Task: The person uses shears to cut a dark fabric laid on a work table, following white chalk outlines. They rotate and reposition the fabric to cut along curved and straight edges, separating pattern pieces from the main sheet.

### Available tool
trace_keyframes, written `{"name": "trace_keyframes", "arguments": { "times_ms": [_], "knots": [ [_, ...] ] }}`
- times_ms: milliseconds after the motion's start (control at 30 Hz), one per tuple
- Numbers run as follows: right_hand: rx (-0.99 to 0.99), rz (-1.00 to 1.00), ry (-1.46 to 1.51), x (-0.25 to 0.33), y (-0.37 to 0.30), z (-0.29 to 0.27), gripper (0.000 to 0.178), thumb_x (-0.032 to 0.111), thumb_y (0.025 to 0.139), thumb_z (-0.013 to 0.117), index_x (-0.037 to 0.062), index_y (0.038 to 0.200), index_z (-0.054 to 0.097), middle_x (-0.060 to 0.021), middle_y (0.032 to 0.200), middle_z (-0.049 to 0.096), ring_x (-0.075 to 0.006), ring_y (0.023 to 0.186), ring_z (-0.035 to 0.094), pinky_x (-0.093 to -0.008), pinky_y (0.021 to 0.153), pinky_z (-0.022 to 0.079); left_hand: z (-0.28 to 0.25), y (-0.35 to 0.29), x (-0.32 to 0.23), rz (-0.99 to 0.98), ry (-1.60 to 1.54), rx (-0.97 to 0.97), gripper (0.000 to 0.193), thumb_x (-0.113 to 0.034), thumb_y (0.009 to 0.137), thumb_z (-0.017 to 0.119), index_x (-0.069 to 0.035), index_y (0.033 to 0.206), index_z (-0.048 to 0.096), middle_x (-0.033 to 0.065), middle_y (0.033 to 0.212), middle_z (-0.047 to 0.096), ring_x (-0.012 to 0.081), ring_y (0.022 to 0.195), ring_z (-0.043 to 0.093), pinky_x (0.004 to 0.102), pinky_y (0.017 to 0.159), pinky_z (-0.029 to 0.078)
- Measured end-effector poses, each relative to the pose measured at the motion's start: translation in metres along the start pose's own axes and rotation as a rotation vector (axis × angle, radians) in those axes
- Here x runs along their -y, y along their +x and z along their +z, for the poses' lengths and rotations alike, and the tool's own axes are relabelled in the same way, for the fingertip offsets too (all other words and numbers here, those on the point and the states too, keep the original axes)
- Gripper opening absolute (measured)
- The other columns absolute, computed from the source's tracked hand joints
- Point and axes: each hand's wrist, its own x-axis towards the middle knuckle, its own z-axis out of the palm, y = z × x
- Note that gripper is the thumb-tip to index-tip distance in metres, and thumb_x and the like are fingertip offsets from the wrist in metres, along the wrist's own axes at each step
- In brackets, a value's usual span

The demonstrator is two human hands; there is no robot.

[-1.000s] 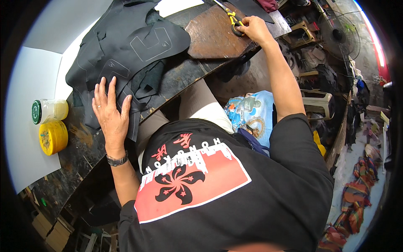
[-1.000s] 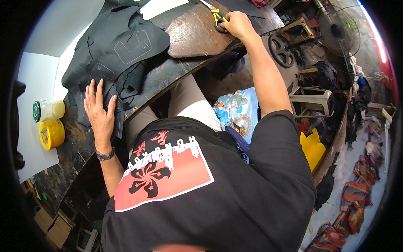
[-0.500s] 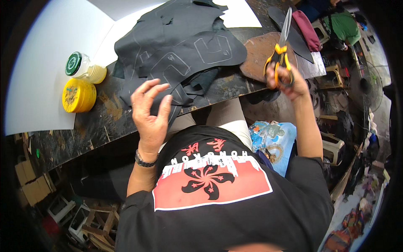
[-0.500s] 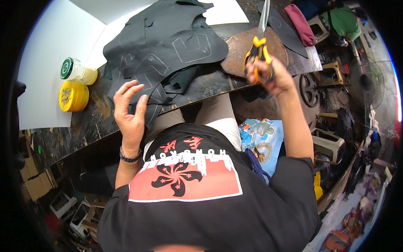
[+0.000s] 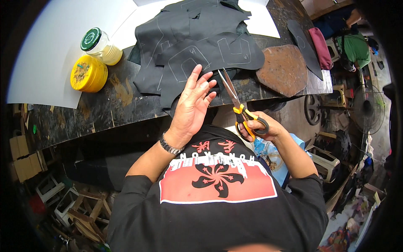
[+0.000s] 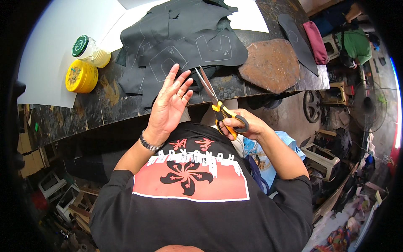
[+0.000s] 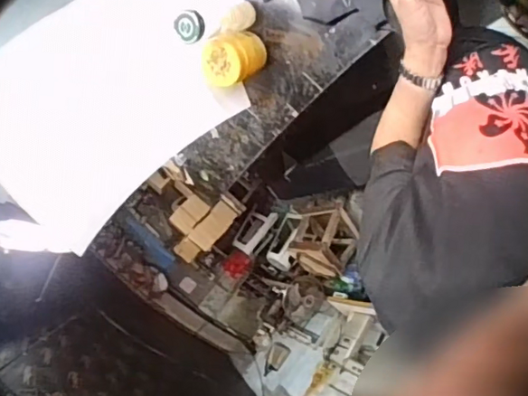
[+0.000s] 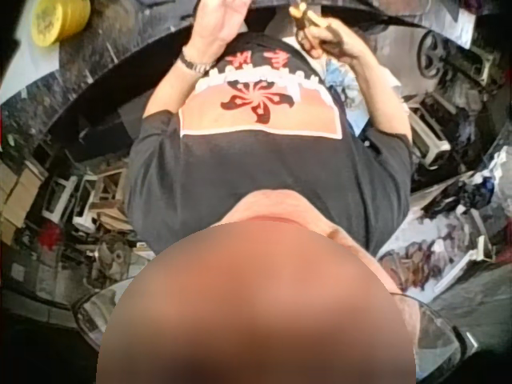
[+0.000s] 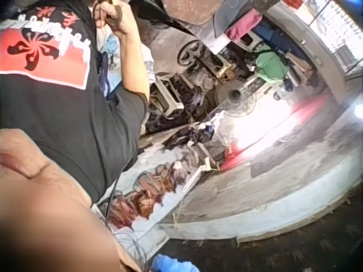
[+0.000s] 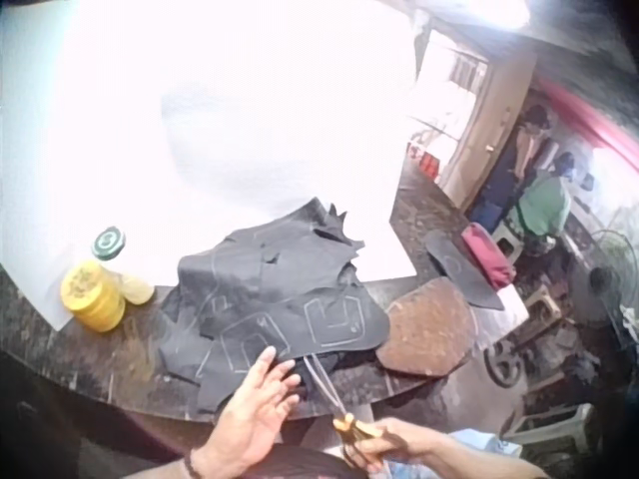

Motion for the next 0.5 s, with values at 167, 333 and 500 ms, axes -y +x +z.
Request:
{"name": "trace_keyframes", "arguments": {
  "times_ms": [167, 333, 500],
  "knots": [
    [-0.061, -0.082, -0.103, 0.008, 0.018, 0.018, 0.028, 0.025, 0.082, 0.073, 0.0014, 0.081, 0.057, -0.0069, 0.063, 0.056, -0.0124, 0.047, 0.051, -0.0234, 0.045, 0.039, 0.001, 0.003, 0.004, 0.090, -0.027, 0.007, 0.065, -0.019, 0.096, 0.057, -0.010, 0.150, 0.024, 0.0096, 0.136, 0.046, 0.0163, 0.122, 0.046, 0.0321, 0.103, 0.039],
    [-0.004, -0.085, -0.052, 0.003, 0.018, 0.028, 0.037, 0.031, 0.075, 0.079, 0.0012, 0.082, 0.058, -0.0081, 0.064, 0.057, -0.0121, 0.048, 0.053, -0.0217, 0.045, 0.041, 0.002, 0.018, 0.004, 0.179, -0.058, 0.047, 0.061, -0.018, 0.097, 0.055, -0.010, 0.150, 0.025, 0.0078, 0.130, 0.051, 0.0169, 0.121, 0.047, 0.0352, 0.109, 0.034],
    [0.096, -0.040, -0.022, -0.008, 0.014, 0.020, 0.041, 0.031, 0.078, 0.078, 0.0006, 0.098, 0.059, -0.0073, 0.077, 0.060, -0.0127, 0.064, 0.058, -0.0229, 0.055, 0.048, 0.004, 0.045, 0.002, 0.358, -0.027, -0.057, 0.041, -0.013, 0.099, 0.051, -0.005, 0.139, 0.047, 0.0060, 0.133, 0.053, 0.0124, 0.119, 0.049, 0.0321, 0.107, 0.036]
  ]
}}
